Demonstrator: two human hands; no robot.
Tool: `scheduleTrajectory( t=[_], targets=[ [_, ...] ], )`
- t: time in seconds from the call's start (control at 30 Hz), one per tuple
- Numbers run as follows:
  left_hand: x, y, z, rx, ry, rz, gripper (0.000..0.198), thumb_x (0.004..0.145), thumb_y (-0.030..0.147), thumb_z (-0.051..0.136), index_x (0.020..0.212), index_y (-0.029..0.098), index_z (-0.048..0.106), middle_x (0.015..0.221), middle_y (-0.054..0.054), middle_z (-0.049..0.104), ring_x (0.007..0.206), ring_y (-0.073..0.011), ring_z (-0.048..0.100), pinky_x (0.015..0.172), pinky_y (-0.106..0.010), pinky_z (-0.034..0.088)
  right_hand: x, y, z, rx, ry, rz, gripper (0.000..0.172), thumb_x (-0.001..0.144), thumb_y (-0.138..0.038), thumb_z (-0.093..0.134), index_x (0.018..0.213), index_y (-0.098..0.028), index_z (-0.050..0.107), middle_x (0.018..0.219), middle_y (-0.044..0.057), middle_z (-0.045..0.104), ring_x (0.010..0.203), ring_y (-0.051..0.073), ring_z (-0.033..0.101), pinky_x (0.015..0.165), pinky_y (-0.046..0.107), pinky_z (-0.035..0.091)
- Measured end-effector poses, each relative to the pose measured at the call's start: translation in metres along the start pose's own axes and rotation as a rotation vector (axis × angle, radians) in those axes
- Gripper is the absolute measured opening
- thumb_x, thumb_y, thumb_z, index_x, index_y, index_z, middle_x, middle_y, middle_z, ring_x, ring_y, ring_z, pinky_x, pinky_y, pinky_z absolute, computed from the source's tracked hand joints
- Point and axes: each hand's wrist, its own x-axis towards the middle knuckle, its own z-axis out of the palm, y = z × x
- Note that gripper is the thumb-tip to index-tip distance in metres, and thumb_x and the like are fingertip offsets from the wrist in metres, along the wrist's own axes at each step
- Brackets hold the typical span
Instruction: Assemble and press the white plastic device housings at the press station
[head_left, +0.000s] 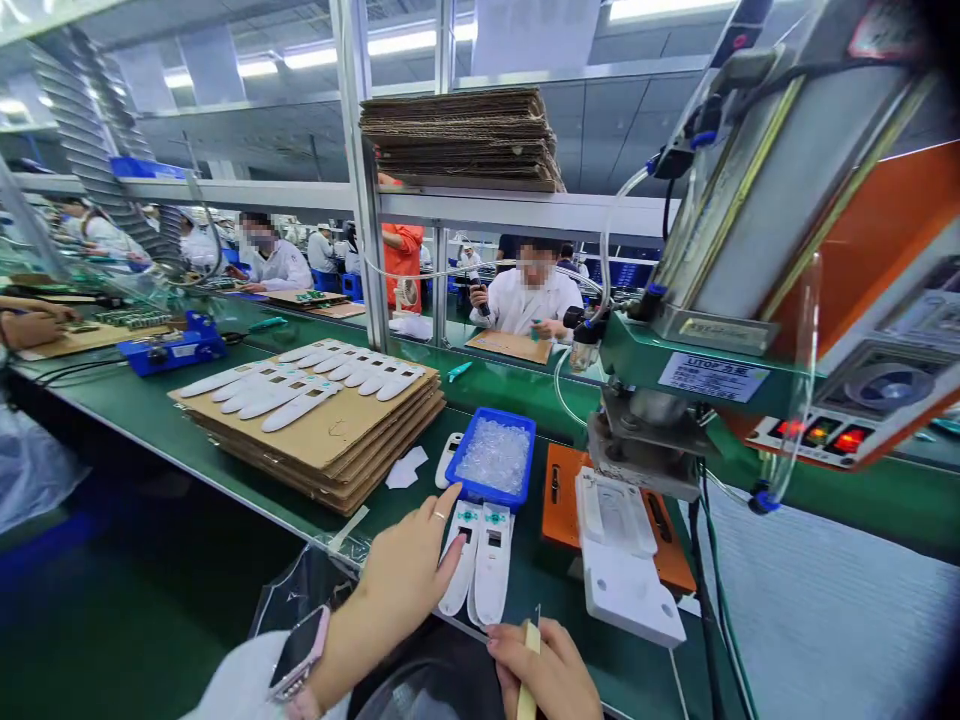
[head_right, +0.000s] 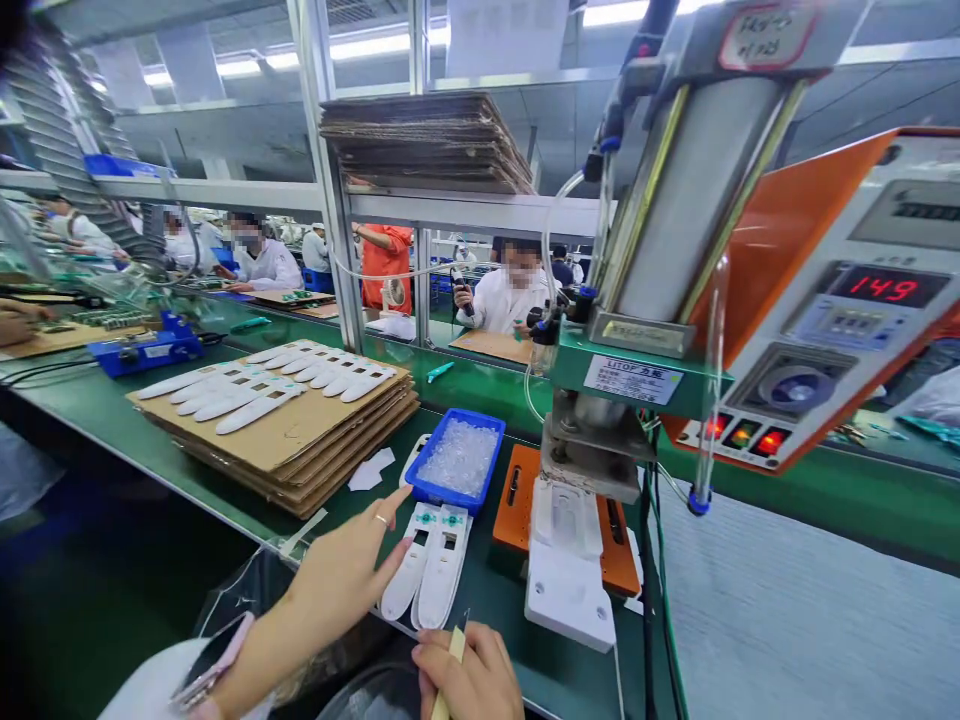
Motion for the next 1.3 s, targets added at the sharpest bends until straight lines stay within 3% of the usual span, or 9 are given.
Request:
scheduleTrajectory(
  t=[0.1,0.23,0.5,0.63,0.8,0.93,1.03,1.13,1.3],
  targets=[
    [-0.002,0.001,0.031,-0.05,-0.072,-0.11,0.057,0.09,0.03,0.037,0.145,0.014,0.037,0.09,-0.011,0.069,0.084,-0.0302,0.067,0.07,-0.038,0.044,0.001,0.002,-0.008,0.021,-0.014,0.005,0.019,0.087,-0.01,0.052,0.091,-0.023,0.066,0.085,0.005,0.073,0.074,0.017,0.066,0.068,0.029,0.055],
    [0.007,-0.015,0.046,-0.197,-0.113,-0.138,0.055,0.088,0.027,0.038,0.141,0.015,0.041,0.08,-0.005,0.067,0.073,-0.0255,0.065,0.067,-0.034,0.041,0.005,0.003,-0.013,0.073,-0.009,-0.012,0.022,0.087,-0.008,0.05,0.093,-0.023,0.065,0.085,0.005,0.073,0.073,0.016,0.065,0.066,0.027,0.054],
    [0.002,-0.048,0.045,-0.69,-0.006,-0.18,0.053,0.081,0.033,0.047,0.131,0.018,0.044,0.075,0.002,0.055,0.067,-0.018,0.054,0.069,-0.031,0.041,0.004,0.003,-0.013,0.128,-0.003,0.047,0.02,0.089,-0.011,0.049,0.096,-0.021,0.065,0.088,0.006,0.072,0.075,0.017,0.063,0.067,0.029,0.054],
    [-0.01,-0.04,0.032,-1.072,-0.025,-0.234,0.067,0.077,0.051,0.056,0.134,0.024,0.034,0.088,0.002,0.056,0.071,-0.0157,0.057,0.067,-0.029,0.046,0.021,-0.003,-0.015,0.2,-0.013,0.068,0.023,0.089,-0.01,0.05,0.103,-0.022,0.064,0.092,0.007,0.072,0.079,0.018,0.063,0.068,0.03,0.055],
    [-0.026,-0.008,0.024,-1.416,-0.297,-0.361,0.056,0.078,0.069,0.05,0.104,0.019,0.053,0.075,0.002,0.052,0.047,-0.0064,0.041,0.04,-0.018,0.027,0.062,-0.016,-0.018,0.284,-0.033,0.047,0.032,0.086,-0.005,0.052,0.111,-0.024,0.061,0.104,0.006,0.07,0.091,0.017,0.064,0.076,0.03,0.057],
    [-0.038,0.005,0.021,-1.779,-0.565,-0.471,0.054,0.076,0.07,0.059,0.077,0.016,0.057,0.061,0.007,0.039,0.042,-0.0012,0.027,0.037,-0.014,0.018,0.072,-0.02,-0.018,0.335,-0.022,0.031,0.035,0.086,-0.003,0.052,0.112,-0.024,0.061,0.107,0.006,0.07,0.093,0.016,0.063,0.076,0.03,0.056],
    [-0.044,0.011,0.013,-1.906,-0.489,-0.471,0.038,0.076,0.048,0.072,0.098,0.019,0.064,0.068,0.005,0.048,0.05,-0.0051,0.042,0.041,-0.016,0.035,0.07,-0.02,-0.02,0.339,-0.014,0.04,0.033,0.086,-0.004,0.053,0.111,-0.023,0.062,0.104,0.005,0.07,0.09,0.016,0.063,0.074,0.029,0.056],
    [-0.047,0.019,0.002,-1.864,-0.372,-0.392,0.044,0.078,0.044,0.071,0.114,0.019,0.064,0.084,-0.002,0.061,0.074,-0.0142,0.059,0.063,-0.027,0.054,0.072,-0.021,-0.025,0.318,-0.009,0.057,0.033,0.088,-0.006,0.052,0.115,-0.023,0.062,0.103,0.005,0.07,0.088,0.015,0.062,0.073,0.027,0.056],
    [-0.042,0.03,-0.007,-1.65,-0.052,-0.251,0.033,0.076,0.048,0.071,0.074,0.015,0.067,0.066,-0.001,0.062,0.062,-0.0126,0.059,0.062,-0.024,0.051,0.084,-0.027,-0.033,0.319,0.005,0.022,0.032,0.089,-0.009,0.051,0.115,-0.023,0.063,0.101,0.005,0.071,0.087,0.016,0.063,0.072,0.029,0.056]
  ],
)
